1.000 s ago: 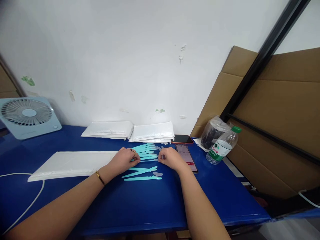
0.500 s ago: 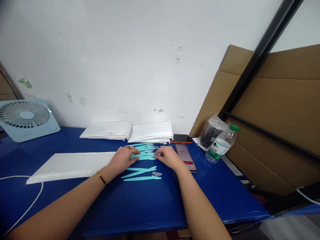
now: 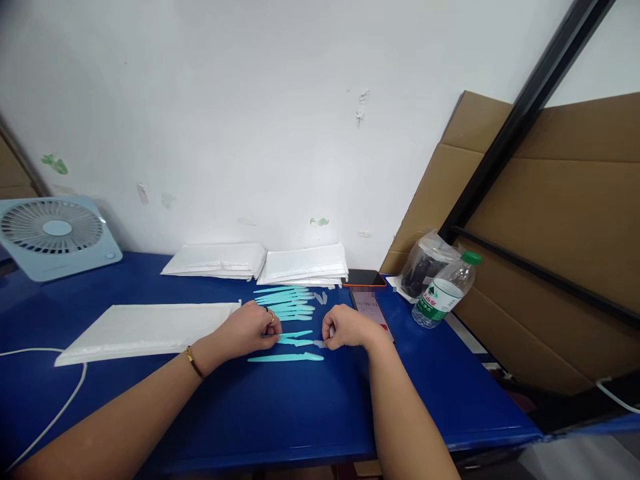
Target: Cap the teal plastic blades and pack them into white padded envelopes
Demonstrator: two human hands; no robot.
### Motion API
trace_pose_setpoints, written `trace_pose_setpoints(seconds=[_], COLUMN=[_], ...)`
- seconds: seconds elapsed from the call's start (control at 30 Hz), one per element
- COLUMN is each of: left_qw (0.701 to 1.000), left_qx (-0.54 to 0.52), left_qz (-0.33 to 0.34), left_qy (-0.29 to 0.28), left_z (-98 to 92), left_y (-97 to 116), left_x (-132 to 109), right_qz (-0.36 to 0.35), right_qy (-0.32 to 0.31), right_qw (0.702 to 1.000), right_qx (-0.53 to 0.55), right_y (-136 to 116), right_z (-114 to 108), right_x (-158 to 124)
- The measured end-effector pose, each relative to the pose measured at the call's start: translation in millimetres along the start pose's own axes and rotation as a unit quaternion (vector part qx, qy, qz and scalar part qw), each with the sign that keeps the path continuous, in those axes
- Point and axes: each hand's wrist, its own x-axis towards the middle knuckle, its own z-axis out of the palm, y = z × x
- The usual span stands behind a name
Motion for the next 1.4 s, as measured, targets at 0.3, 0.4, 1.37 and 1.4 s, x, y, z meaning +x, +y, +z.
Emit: trace_pose_setpoints(seconds=[0.3,0.4,1.37,1.4], left_qw=[0.985,0.982,0.998,0.999], left_qx=[-0.111,-0.103,-0.02,-0.028], left_qz=[-0.116,-0.144,-0.041,-0.02], left_qy=[0.069,0.073,0.042,0.016], left_z=[-0.7,1.0,-0.5,-0.8], left_y=[-9,-10,-7,-5], left_x=[1,2,0,-1], right_qz=[-0.036,-0.079,0.003,0.005], right_qy=[0.231,0.285,0.341,0.331], right_qw=[0.972,0.954,0.932,0.935], right_qx=[-0.022,-0.049,-0.12,-0.129], right_y=[-9,-21,14,14], right_z=[-4,-5,3,6], right_x=[1,0,30,35])
